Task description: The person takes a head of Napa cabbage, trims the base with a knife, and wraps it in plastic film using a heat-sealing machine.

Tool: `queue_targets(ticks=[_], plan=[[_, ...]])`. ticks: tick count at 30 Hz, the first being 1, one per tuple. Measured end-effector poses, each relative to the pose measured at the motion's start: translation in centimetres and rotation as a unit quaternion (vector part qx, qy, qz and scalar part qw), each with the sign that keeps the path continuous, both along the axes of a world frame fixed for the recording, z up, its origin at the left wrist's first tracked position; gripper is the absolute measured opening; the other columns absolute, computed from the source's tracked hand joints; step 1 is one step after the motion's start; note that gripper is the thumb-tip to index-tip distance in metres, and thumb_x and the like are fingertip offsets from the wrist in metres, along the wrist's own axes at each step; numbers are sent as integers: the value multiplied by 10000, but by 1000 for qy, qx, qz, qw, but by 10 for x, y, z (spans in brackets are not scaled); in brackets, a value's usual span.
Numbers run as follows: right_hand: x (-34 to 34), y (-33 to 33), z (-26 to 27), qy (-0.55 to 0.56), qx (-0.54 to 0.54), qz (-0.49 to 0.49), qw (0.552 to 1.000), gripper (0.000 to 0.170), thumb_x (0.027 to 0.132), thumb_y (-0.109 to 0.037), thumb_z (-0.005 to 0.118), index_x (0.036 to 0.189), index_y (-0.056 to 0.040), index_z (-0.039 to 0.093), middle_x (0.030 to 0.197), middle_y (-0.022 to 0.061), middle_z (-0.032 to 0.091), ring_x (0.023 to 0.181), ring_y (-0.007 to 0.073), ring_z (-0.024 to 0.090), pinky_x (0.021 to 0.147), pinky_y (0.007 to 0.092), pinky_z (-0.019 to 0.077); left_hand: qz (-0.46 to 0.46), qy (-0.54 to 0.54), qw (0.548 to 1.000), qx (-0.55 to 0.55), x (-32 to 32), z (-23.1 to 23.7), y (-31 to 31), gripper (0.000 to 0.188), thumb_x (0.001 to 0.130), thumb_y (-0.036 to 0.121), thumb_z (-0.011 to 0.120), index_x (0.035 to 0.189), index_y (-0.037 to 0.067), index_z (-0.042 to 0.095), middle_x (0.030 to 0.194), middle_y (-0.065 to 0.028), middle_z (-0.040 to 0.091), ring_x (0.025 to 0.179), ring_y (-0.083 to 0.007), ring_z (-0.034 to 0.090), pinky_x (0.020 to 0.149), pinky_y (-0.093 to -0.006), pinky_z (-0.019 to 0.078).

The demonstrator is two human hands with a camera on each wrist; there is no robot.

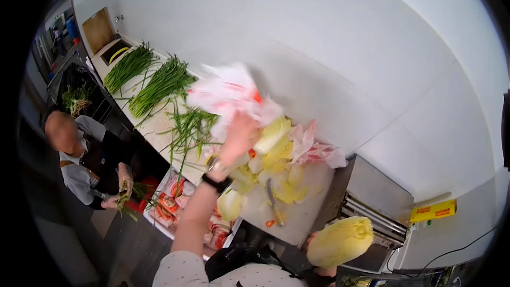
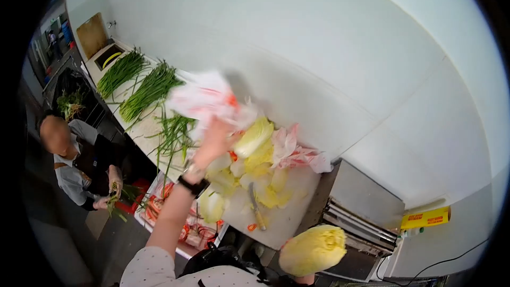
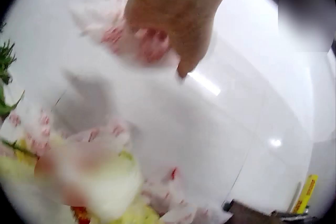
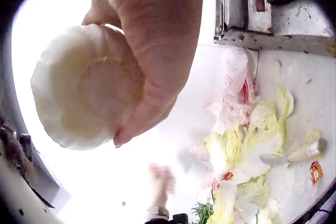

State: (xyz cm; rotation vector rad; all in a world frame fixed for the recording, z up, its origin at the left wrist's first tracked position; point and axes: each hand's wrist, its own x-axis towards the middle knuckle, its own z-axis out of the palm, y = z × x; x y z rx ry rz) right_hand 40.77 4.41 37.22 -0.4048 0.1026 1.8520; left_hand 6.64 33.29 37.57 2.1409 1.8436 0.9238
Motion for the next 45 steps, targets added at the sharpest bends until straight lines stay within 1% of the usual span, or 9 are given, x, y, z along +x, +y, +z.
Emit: queue_targets(ticks=[2, 5, 12, 27, 34, 37, 40, 43, 45], plan=[[3, -10, -1, -7, -7, -27, 1000, 571, 846, -412, 506, 1163, 56, 428, 1066, 183, 537, 959, 316, 534, 757, 466, 488, -240, 196, 936, -166, 22, -33, 19, 242, 778, 221, 605, 949, 48, 613, 912, -159, 593, 907, -321, 559, 797, -400, 447], [8, -20, -8, -158, 32, -62, 985, 565, 837, -405, 523, 1151, 56, 438, 1050, 180, 541, 933, 313, 544, 726, 444, 510, -262, -58, 963, 15, 52, -49, -21, 368, 790, 366, 580, 973, 46, 575, 920, -133, 603, 812, -292, 587, 686, -403, 466], [-14, -15, -8, -146, 46, -14, 988, 576, 835, -396, 531, 1149, 73, 418, 1061, 179, 535, 933, 320, 542, 779, 466, 501, -293, 87, 919, -249, -5, -117, -160, 349, 729, 341, 640, 1019, 148, 611, 998, -92, 567, 912, -279, 554, 724, -419, 457], [-36, 10, -53, -143, 54, 76, 985, 685, 819, -577, 428, 1282, -73, 388, 1241, 173, 471, 1092, 343, 499, 883, 568, 403, -6, 100, 993, -65, -48, -183, -86, 380, 755, 114, 543, 1133, 117, 511, 1390, -154, 308, 1308, -272, 269, 1028, -512, 226], [-93, 40, -7, -233, -39, -99, 967, 647, 822, -576, 392, 1304, -144, 396, 1275, 104, 472, 1123, 329, 482, 904, 524, 406, 70, 97, 993, 7, -23, -148, -101, 204, 737, 91, 529, 933, 40, 547, 803, -96, 562, 836, -260, 528, 888, -406, 347], [-97, 49, -10, -276, -33, -33, 960, 623, 839, -544, 409, 1315, -143, 382, 1302, 87, 451, 1157, 280, 465, 945, 466, 395, -23, -160, 974, -158, -10, -80, -134, 345, 761, 103, 604, 1091, 50, 518, 904, -108, 574, 924, -263, 537, 854, -412, 377], [-97, 45, -43, -314, 54, -3, 948, 607, 851, -489, 454, 1320, -113, 371, 1320, 84, 431, 1195, 280, 428, 974, 422, 377, -180, -518, 795, -259, -7, -40, -169, 729, 766, 141, 653, 1372, 118, 249, 1166, -141, 501, 1103, -253, 485, 909, -367, 391], [-135, 56, -22, -447, 54, 11, 893, 709, 830, -464, 533, 1352, -60, 274, 1329, 100, 385, 1218, 245, 390, 981, 386, 350, -247, -612, 698, -277, 5, -8, -202, 958, 702, 113, 678, 1412, 109, 34, 1310, -151, 372, 1194, -253, 408, 977, -341, 352], [-150, 59, -20, -494, 133, 37, 858, 734, 836, -416, 557, 1357, -15, 234, 1305, 130, 369, 1234, 224, 341, 1007, 341, 282, -166, -592, 747, -253, 8, -13, -205, 990, 679, 137, 697, 1406, 82, 27, 1325, -142, 351, 1204, -256, 393, 991, -347, 337]])
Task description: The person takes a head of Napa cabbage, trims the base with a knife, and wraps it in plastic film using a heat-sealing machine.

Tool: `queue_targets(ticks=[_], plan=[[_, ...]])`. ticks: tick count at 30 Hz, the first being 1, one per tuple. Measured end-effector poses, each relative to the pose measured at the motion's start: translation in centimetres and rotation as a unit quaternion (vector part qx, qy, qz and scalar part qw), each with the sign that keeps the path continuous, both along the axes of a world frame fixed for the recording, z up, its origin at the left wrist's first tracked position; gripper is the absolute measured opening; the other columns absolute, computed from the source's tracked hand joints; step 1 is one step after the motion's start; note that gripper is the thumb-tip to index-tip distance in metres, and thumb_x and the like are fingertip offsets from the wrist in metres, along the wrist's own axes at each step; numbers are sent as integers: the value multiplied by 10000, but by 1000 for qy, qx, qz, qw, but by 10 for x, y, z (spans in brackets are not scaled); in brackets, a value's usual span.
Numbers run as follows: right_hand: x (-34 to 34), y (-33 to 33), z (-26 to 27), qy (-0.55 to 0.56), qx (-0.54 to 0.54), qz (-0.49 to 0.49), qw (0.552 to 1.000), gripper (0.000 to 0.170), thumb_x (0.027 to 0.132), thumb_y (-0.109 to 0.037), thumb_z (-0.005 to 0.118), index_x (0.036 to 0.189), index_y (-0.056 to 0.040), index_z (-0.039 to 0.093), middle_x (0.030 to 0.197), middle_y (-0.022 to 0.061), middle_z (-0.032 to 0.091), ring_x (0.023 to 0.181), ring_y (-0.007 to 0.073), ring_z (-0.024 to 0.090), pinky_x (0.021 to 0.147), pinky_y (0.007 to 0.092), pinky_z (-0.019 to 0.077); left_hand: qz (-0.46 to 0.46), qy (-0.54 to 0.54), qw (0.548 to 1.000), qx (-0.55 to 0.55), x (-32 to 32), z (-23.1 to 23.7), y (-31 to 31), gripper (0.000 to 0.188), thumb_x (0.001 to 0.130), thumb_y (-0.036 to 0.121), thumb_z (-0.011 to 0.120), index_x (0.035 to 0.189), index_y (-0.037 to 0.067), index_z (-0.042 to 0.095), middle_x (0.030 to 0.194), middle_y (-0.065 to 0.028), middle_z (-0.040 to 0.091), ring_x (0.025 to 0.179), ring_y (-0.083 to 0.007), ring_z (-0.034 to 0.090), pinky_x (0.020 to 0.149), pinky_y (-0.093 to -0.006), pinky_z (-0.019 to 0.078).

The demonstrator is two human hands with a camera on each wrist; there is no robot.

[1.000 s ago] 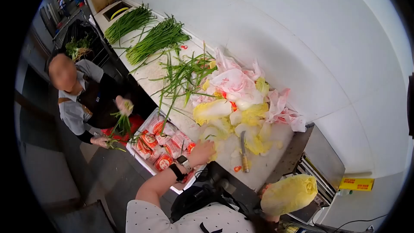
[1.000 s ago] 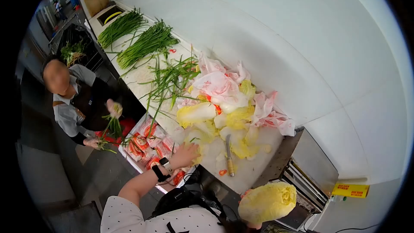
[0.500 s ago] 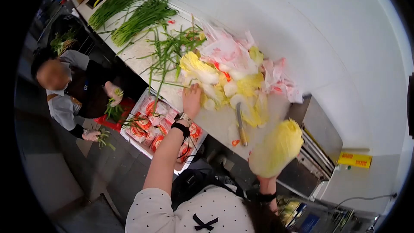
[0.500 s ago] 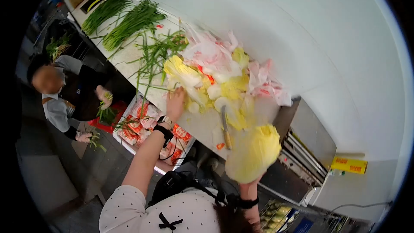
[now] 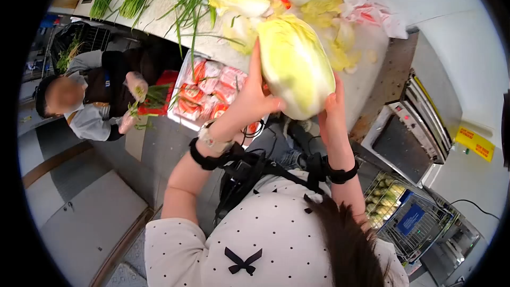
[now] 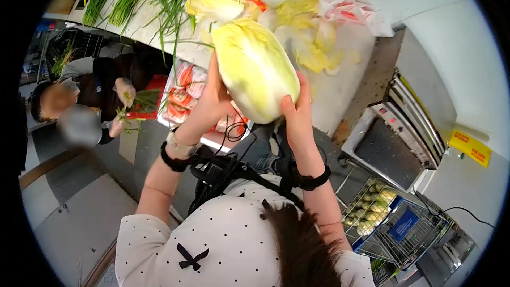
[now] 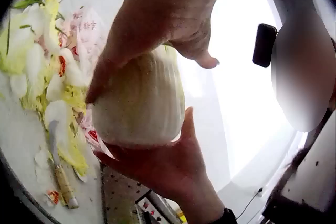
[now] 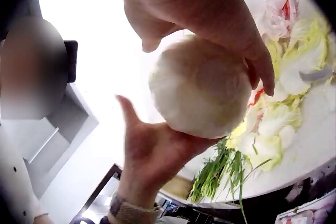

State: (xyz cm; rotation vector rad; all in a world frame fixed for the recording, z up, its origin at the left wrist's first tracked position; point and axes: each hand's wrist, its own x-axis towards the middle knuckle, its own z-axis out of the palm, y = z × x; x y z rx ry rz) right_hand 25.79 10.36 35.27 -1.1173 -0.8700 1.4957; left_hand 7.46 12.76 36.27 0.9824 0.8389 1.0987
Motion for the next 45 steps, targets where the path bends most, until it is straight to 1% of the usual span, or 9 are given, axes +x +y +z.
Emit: queue_targets(ticks=[3, 4, 9, 16, 22, 29, 35, 39, 45], plan=[[-17, -2, 11, -21, -4, 24, 999, 826, 818, -561, 515, 1389, -70, 176, 1361, 98, 329, 1254, 218, 338, 1024, 362, 269, 99, -36, 993, -54, -6, -2, 2, 914, 700, 137, 689, 1385, 45, 92, 1305, -131, 373, 1202, -246, 398, 988, -361, 351], [-13, 0, 6, -10, 41, 73, 996, 641, 868, -314, 530, 1364, -27, 243, 1323, 128, 348, 1278, 226, 266, 1040, 356, 227, 113, -73, 987, -86, -10, -1, 2, 883, 711, 136, 680, 1381, 47, 111, 1299, -131, 381, 1195, -243, 405, 982, -362, 362], [-10, 0, 29, -92, 84, 182, 975, 721, 795, -227, 617, 1378, -67, 226, 1368, 102, 320, 1274, 239, 303, 1045, 368, 238, 95, -189, 964, -160, -44, -6, -9, 715, 766, 220, 600, 1342, 17, 228, 1267, -141, 434, 1153, -249, 467, 947, -369, 415], [-30, 11, 48, -206, 152, 184, 949, 1031, 587, -315, 804, 1379, -58, 197, 1333, 144, 366, 1233, 237, 375, 1021, 356, 292, 120, 34, 992, -27, -27, 39, -19, 786, 797, 252, 575, 1374, -16, 112, 1264, -171, 437, 1155, -275, 464, 957, -374, 393], [-17, 12, 31, 169, -122, 129, 970, 906, 694, -531, 641, 1357, -34, 276, 1321, 144, 416, 1171, 249, 462, 956, 368, 400, 26, 103, 994, -40, -56, 65, -31, 902, 831, 679, 238, 1402, 16, 18, 1211, -249, 478, 1058, -331, 539, 928, -436, 404], [-22, -5, 8, 429, -78, 226, 871, 691, 848, -509, 461, 1346, -52, 320, 1332, 127, 417, 1173, 228, 462, 982, 356, 365, -38, -6, 999, -13, -39, -30, -51, 840, 810, 494, 562, 1372, -3, 184, 1290, -134, 432, 1161, -233, 455, 955, -325, 383], [-13, -9, 15, -17, -25, 193, 981, 626, 930, -475, 293, 1341, -3, 289, 1356, 130, 363, 1224, 217, 380, 988, 333, 334, 20, -106, 991, -79, -26, 0, -48, 883, 756, 483, 607, 1363, -7, 193, 1284, -147, 427, 1158, -245, 458, 953, -341, 389], [-1, -4, 55, -296, 132, 126, 938, 506, 862, -259, 529, 1280, -30, 358, 1206, 143, 442, 1102, 227, 452, 913, 346, 379, 39, -137, 987, -81, -21, 18, -39, 912, 720, 475, 636, 1357, -10, 199, 1281, -156, 424, 1156, -253, 460, 952, -351, 393], [-8, -4, 116, -275, 312, 33, 909, 436, 747, -59, 622, 1163, -45, 495, 1136, 114, 502, 1059, 222, 485, 878, 323, 393, 24, -150, 985, -81, -19, 28, -44, 958, 666, 464, 681, 1348, -15, 207, 1275, -169, 419, 1153, -265, 463, 950, -367, 399]])
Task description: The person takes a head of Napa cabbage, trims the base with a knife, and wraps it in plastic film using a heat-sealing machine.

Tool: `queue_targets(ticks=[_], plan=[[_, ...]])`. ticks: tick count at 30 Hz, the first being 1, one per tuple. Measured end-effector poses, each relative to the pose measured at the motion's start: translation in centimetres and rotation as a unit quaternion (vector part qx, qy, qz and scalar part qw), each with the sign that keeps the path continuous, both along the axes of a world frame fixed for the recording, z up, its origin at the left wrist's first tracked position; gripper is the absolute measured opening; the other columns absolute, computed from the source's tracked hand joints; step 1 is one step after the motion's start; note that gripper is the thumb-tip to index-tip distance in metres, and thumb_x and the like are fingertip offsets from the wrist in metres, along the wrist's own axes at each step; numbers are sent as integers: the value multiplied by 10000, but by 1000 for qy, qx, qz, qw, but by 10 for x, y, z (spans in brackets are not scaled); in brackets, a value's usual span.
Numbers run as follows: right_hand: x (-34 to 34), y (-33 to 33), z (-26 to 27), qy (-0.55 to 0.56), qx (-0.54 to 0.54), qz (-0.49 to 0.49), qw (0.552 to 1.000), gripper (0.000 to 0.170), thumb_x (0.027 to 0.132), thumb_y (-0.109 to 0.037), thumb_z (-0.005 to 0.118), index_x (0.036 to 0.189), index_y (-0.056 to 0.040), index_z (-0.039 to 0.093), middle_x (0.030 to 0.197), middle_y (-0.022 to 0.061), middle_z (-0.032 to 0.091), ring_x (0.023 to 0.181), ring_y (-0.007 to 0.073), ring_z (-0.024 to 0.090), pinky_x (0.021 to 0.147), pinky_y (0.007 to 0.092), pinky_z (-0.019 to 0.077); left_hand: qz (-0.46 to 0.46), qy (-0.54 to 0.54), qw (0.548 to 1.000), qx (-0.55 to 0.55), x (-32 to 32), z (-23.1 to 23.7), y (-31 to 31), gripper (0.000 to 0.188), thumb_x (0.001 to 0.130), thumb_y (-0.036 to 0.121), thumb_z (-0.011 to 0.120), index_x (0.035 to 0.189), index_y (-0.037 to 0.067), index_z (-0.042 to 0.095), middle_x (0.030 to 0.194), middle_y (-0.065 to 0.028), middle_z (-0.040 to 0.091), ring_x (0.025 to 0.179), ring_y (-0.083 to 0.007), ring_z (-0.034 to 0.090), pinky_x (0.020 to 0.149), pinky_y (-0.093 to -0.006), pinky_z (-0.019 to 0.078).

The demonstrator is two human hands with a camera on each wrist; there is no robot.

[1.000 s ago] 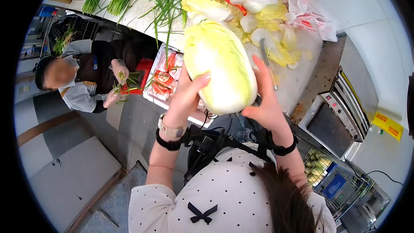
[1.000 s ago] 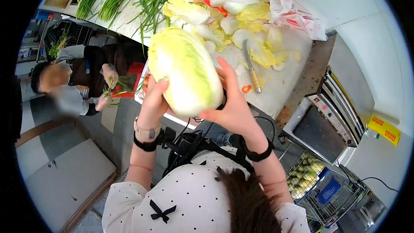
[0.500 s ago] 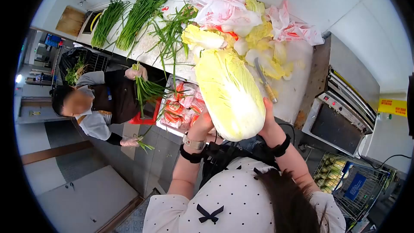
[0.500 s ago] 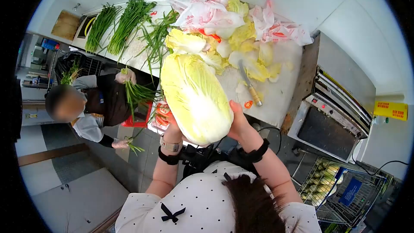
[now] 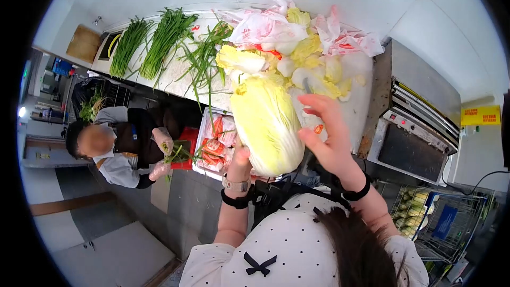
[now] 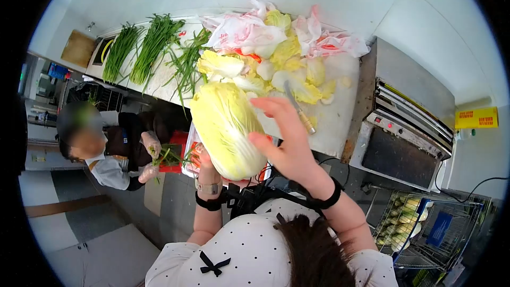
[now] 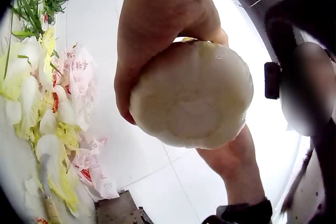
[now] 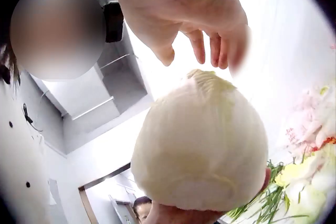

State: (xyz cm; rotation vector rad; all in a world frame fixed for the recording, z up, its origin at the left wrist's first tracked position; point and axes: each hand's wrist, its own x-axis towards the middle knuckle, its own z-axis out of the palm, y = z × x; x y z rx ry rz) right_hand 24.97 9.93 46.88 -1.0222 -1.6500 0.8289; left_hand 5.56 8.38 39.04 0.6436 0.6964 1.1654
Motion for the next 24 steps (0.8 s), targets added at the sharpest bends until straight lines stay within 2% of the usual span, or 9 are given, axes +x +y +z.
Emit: queue_targets(ticks=[1, 4, 7, 13, 15, 19, 24], plan=[[-5, 0, 7, -33, 25, 0, 999, 415, 746, -31, 608, 1149, -49, 511, 1142, 105, 508, 1070, 215, 482, 894, 315, 381, -4, 0, 1000, 1, 0, 1, -1, 966, 658, 462, 688, 1346, -16, 209, 1274, -171, 419, 1152, -267, 464, 949, -370, 400], [-19, 1, 8, -21, 11, -37, 999, 370, 726, -27, 638, 1085, -38, 552, 1109, 121, 532, 1045, 235, 502, 888, 311, 385, -7, 1, 1000, 0, -2, 3, -4, 989, 631, 456, 711, 1342, -18, 213, 1271, -178, 416, 1151, -273, 466, 948, -378, 403], [-21, 4, 0, -18, 31, -43, 998, 376, 707, -90, 688, 1061, -60, 562, 1075, 132, 536, 975, 272, 532, 827, 336, 429, -2, 12, 1000, 14, -6, 5, -3, 1013, 604, 450, 733, 1337, -21, 217, 1269, -184, 414, 1149, -279, 467, 947, -386, 406], [-21, 14, 8, -21, 58, -44, 997, 360, 708, -85, 688, 1055, -82, 590, 1170, 131, 491, 1097, 275, 469, 894, 364, 391, -8, 91, 988, 127, -16, 1, 17, 1052, 581, 455, 748, 1338, -35, 207, 1266, -181, 411, 1156, -280, 458, 955, -389, 396], [-25, 28, 19, -44, 69, -7, 997, 336, 717, -69, 661, 1046, -64, 594, 1211, 135, 476, 1117, 266, 464, 926, 359, 366, -16, 123, 982, 145, -19, -3, 18, 1056, 581, 459, 749, 1338, -41, 209, 1265, -175, 411, 1163, -271, 451, 960, -382, 388], [-21, 50, 15, -38, 58, 106, 992, 318, 714, -5, 622, 1026, -61, 603, 1222, 124, 489, 1130, 260, 471, 944, 359, 355, -28, 101, 990, 99, -17, 2, 16, 1071, 573, 474, 753, 1341, -40, 212, 1267, -164, 412, 1167, -250, 447, 967, -365, 378], [-21, 54, 16, 2, 87, 160, 983, 254, 706, 67, 580, 927, -57, 597, 1092, 93, 564, 1023, 245, 534, 873, 338, 419, -19, 101, 993, 58, -20, 3, 16, 1061, 568, 486, 747, 1342, -21, 229, 1274, -146, 414, 1168, -241, 447, 962, -360, 387]])
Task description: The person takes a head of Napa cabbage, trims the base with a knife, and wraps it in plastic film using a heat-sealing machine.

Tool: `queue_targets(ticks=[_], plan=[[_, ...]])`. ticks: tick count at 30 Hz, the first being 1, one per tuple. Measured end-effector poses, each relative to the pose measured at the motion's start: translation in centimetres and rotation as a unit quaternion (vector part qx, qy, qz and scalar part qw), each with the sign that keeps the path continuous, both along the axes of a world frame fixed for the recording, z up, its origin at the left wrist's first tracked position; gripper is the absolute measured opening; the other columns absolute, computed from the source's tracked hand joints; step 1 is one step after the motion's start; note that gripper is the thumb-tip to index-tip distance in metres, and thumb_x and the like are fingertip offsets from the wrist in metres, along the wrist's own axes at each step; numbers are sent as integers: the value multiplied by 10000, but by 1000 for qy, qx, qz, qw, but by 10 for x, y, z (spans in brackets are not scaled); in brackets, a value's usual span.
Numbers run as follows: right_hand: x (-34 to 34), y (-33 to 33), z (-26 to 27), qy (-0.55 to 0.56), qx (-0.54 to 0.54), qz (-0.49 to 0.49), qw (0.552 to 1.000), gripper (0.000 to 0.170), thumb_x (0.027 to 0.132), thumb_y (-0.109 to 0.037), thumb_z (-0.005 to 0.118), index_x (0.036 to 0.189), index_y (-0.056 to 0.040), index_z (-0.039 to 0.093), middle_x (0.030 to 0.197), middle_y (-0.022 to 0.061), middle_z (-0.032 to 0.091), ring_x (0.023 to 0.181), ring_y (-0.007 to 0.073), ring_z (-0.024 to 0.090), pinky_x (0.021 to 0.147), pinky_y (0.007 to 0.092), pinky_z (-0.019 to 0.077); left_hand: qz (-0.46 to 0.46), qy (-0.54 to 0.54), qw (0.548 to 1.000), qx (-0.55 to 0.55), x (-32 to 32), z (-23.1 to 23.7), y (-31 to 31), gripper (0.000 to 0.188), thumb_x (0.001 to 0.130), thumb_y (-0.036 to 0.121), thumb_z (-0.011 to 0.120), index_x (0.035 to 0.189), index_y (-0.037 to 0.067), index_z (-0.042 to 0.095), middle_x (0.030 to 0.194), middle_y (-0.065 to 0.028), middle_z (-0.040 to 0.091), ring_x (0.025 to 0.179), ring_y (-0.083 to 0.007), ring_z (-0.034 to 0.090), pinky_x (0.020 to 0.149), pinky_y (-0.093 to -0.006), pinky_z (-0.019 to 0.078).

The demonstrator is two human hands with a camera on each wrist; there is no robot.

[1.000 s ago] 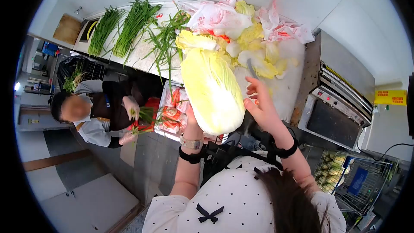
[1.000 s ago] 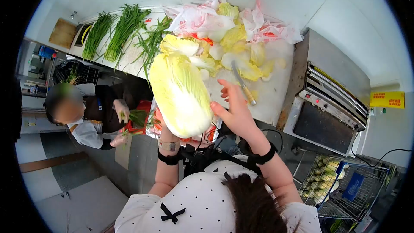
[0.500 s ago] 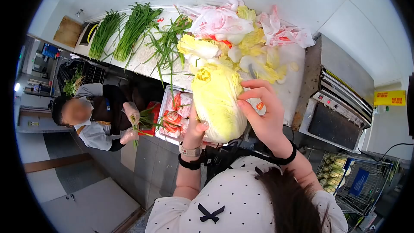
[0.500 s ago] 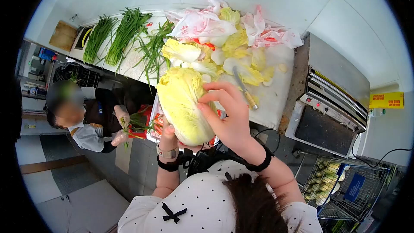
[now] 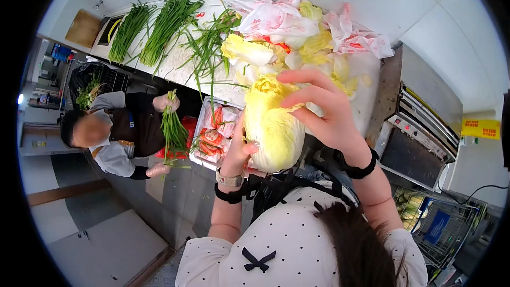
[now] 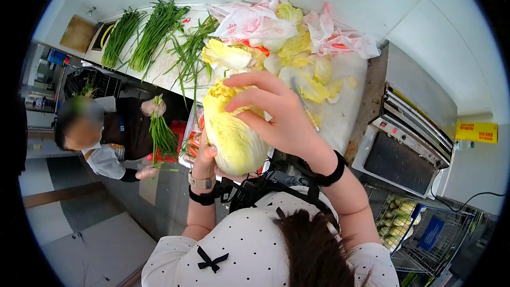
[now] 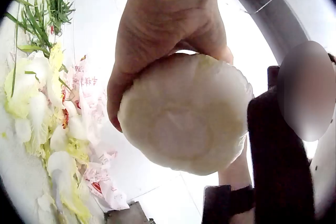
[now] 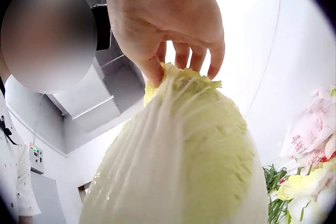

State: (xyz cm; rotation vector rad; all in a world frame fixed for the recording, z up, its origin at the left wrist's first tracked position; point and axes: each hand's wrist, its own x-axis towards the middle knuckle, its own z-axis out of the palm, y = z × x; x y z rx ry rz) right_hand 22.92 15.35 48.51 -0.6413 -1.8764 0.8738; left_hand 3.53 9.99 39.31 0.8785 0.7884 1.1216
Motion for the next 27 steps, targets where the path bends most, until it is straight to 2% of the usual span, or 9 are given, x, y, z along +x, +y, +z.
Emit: queue_targets(ticks=[4, 7, 9, 12, 15, 18, 21, 24, 27], plan=[[2, -5, 2, 60, 29, 3, 998, 219, 688, 85, 565, 856, -55, 586, 966, 82, 608, 904, 236, 579, 773, 325, 469, 53, -34, 995, -84, 1, 10, -9, 984, 622, 491, 697, 1340, -7, 246, 1275, -147, 427, 1149, -248, 472, 951, -370, 410], [14, -22, 4, 94, -12, -42, 995, 219, 686, 82, 557, 846, -63, 596, 847, 66, 626, 790, 243, 601, 680, 333, 486, 64, -78, 990, -94, -4, -13, -5, 867, 708, 499, 606, 1331, -3, 275, 1262, -157, 451, 1133, -257, 492, 937, -380, 429], [24, -30, 10, 81, 33, -6, 996, 177, 697, 52, 576, 825, -67, 602, 800, 53, 626, 735, 236, 604, 627, 326, 484, 99, -81, 986, -105, -2, -7, -1, 795, 765, 514, 531, 1325, 0, 297, 1253, -162, 466, 1125, -262, 501, 929, -383, 439], [42, -47, 16, 85, 65, 60, 992, 80, 742, -12, 593, 776, -82, 612, 754, 30, 626, 662, 211, 602, 579, 308, 483, 158, -66, 983, -65, -2, -4, 2, 715, 827, 522, 427, 1323, 19, 318, 1248, -158, 478, 1130, -265, 498, 926, -390, 443], [58, -71, 11, 133, 21, 92, 987, 55, 788, -29, 569, 776, -73, 600, 757, 50, 626, 631, 216, 600, 585, 310, 492, 174, -174, 969, -9, -7, -17, 12, 609, 894, 495, 311, 1348, 89, 306, 1329, -116, 410, 1174, -285, 450, 975, -424, 392], [68, -83, -2, 114, -12, 90, 989, 132, 753, 43, 544, 811, -66, 591, 770, 58, 626, 664, 231, 602, 614, 324, 491, 212, -200, 956, 8, 0, -8, 19, 598, 887, 530, 294, 1353, 155, 312, 1348, -68, 396, 1206, -272, 416, 998, -424, 364], [73, -88, -15, 91, -35, 90, 991, 209, 713, 102, 518, 828, -60, 585, 788, 62, 626, 708, 243, 602, 653, 338, 485, 290, -184, 939, 9, 11, 12, 27, 643, 865, 572, 335, 1357, 159, 300, 1344, -67, 396, 1197, -256, 433, 970, -428, 398], [72, -90, -27, 92, -55, 75, 991, 211, 721, 120, 518, 826, -52, 578, 808, 72, 623, 736, 250, 597, 675, 342, 474, 292, -276, 916, 9, 6, 3, 32, 618, 869, 577, 324, 1358, 201, 308, 1354, -28, 390, 1213, -240, 417, 990, -424, 373], [71, -93, -40, 131, -72, 29, 988, 162, 779, 92, 515, 844, -50, 561, 774, 93, 604, 703, 227, 580, 658, 324, 468, 236, -384, 892, -27, -4, -10, 36, 627, 844, 573, 396, 1339, 192, 346, 1355, -44, 390, 1222, -292, 386, 1005, -537, 294]])
